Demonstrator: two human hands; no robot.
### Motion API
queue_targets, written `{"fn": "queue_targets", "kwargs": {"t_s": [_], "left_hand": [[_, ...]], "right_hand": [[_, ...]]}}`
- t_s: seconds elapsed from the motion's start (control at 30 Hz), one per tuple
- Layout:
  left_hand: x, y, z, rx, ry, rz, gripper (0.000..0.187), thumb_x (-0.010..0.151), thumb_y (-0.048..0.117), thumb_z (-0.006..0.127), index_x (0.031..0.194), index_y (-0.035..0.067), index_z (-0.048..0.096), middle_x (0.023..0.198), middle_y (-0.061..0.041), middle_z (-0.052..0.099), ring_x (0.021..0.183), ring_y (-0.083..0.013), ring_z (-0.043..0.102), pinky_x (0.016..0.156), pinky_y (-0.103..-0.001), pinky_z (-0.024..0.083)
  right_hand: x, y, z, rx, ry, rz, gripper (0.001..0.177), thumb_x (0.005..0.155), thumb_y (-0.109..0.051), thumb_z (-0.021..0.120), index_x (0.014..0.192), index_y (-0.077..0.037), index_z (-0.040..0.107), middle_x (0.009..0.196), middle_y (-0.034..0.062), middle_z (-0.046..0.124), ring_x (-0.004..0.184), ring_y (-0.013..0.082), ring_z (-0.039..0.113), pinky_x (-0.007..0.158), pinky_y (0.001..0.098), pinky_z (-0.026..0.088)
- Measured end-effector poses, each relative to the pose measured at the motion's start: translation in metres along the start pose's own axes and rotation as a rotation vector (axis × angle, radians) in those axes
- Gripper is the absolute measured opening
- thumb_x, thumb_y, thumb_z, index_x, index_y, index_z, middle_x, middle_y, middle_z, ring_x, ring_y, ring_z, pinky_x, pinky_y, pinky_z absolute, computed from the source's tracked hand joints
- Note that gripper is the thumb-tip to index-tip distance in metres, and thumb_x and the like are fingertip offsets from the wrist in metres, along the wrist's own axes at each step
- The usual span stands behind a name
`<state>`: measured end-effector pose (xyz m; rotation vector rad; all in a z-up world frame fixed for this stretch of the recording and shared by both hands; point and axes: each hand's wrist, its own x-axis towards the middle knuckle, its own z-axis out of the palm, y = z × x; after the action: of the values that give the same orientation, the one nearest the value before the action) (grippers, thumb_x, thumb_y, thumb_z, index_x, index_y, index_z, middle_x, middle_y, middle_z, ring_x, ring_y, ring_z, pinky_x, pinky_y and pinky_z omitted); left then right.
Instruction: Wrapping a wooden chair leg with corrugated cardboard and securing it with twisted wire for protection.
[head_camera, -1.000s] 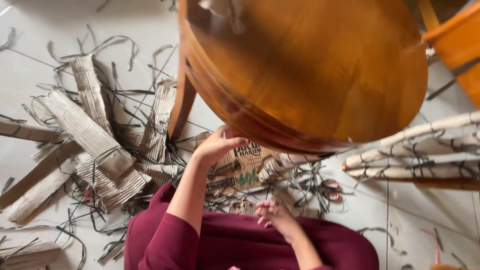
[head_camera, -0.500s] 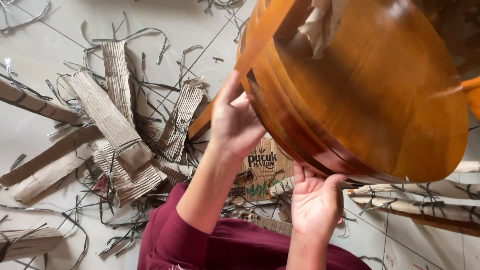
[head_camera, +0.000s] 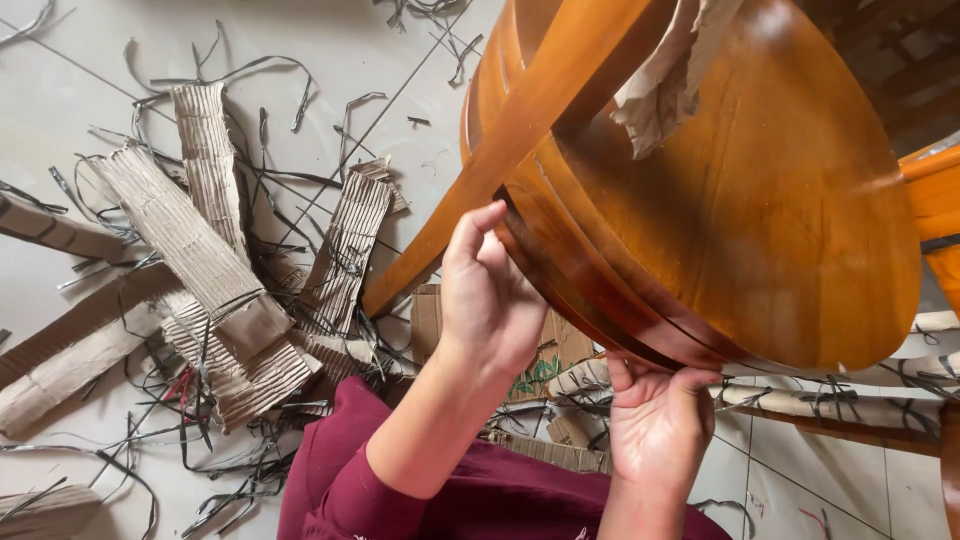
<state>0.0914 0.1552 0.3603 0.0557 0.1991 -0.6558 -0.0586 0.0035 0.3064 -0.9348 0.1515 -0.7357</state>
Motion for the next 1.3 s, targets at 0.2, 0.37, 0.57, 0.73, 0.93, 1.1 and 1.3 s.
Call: {"fn": "queue_targets", "kwargs": {"t_s": [0.2,0.37,0.57,0.73,0.93,1.1,1.3], "left_hand": [[-0.029,-0.025,0.015,-0.049,0.054,0.012,0.049,0.091,0.024,0.043,0.131,-0.004,0.053,0.132,-0.018,0.060,0.119,-0.0269,0.056,0.107,-0.039,0.038],[-0.035,-0.063,-0.006,-0.147,-0.001,0.093,0.037,0.091,0.021,0.045,0.116,-0.002,0.059,0.121,-0.015,0.065,0.110,-0.0232,0.060,0.103,-0.038,0.042],[-0.043,-0.084,0.003,-0.222,0.046,0.137,0.049,0.089,0.024,0.044,0.129,-0.002,0.056,0.132,-0.016,0.063,0.119,-0.0269,0.058,0.107,-0.040,0.040],[-0.046,-0.085,0.024,-0.184,0.128,0.145,0.073,0.088,0.045,0.043,0.147,0.001,0.050,0.144,-0.016,0.058,0.132,-0.0297,0.052,0.114,-0.043,0.034],[-0.035,-0.098,0.021,-0.219,0.200,0.108,0.055,0.093,0.034,0.052,0.137,0.002,0.054,0.138,-0.014,0.060,0.127,-0.0240,0.055,0.115,-0.038,0.040],[-0.022,-0.120,-0.009,-0.057,-0.216,0.180,0.043,0.102,0.028,0.060,0.133,0.000,0.055,0.129,-0.010,0.064,0.114,-0.0186,0.062,0.109,-0.037,0.041],[-0.015,-0.129,-0.010,-0.034,-0.186,0.127,0.036,0.096,0.019,0.065,0.124,-0.004,0.062,0.121,-0.012,0.069,0.112,-0.0205,0.064,0.108,-0.038,0.044]], "right_hand": [[0.021,-0.029,-0.014,0.021,-0.164,0.052,0.054,0.103,-0.033,0.070,0.134,0.010,0.055,0.123,0.0232,0.071,0.101,0.0264,0.076,0.087,0.0359,0.067],[0.038,-0.045,-0.041,0.108,-0.292,0.090,0.047,0.108,-0.027,0.065,0.134,0.010,0.055,0.119,0.0251,0.072,0.098,0.0302,0.077,0.086,0.0389,0.066],[0.059,-0.051,-0.061,0.278,-0.444,0.145,0.045,0.110,-0.014,0.059,0.147,0.010,0.049,0.128,0.0288,0.070,0.107,0.0400,0.074,0.095,0.0480,0.063],[0.069,-0.049,-0.078,0.337,-0.482,0.144,0.046,0.113,-0.014,0.048,0.150,0.012,0.045,0.129,0.0333,0.068,0.107,0.0473,0.073,0.097,0.0531,0.061],[0.084,-0.051,-0.094,0.446,-0.514,0.197,0.040,0.112,-0.009,0.050,0.148,0.009,0.049,0.140,0.0248,0.064,0.121,0.0296,0.070,0.105,0.0392,0.056],[0.093,-0.054,-0.109,0.410,-0.324,0.127,0.038,0.106,-0.006,0.052,0.141,0.009,0.056,0.132,0.0207,0.070,0.114,0.0255,0.073,0.102,0.0337,0.057],[0.101,-0.053,-0.116,0.384,-0.322,0.098,0.045,0.102,-0.005,0.044,0.144,0.011,0.051,0.135,0.0239,0.066,0.117,0.0305,0.071,0.101,0.0388,0.058]]}}
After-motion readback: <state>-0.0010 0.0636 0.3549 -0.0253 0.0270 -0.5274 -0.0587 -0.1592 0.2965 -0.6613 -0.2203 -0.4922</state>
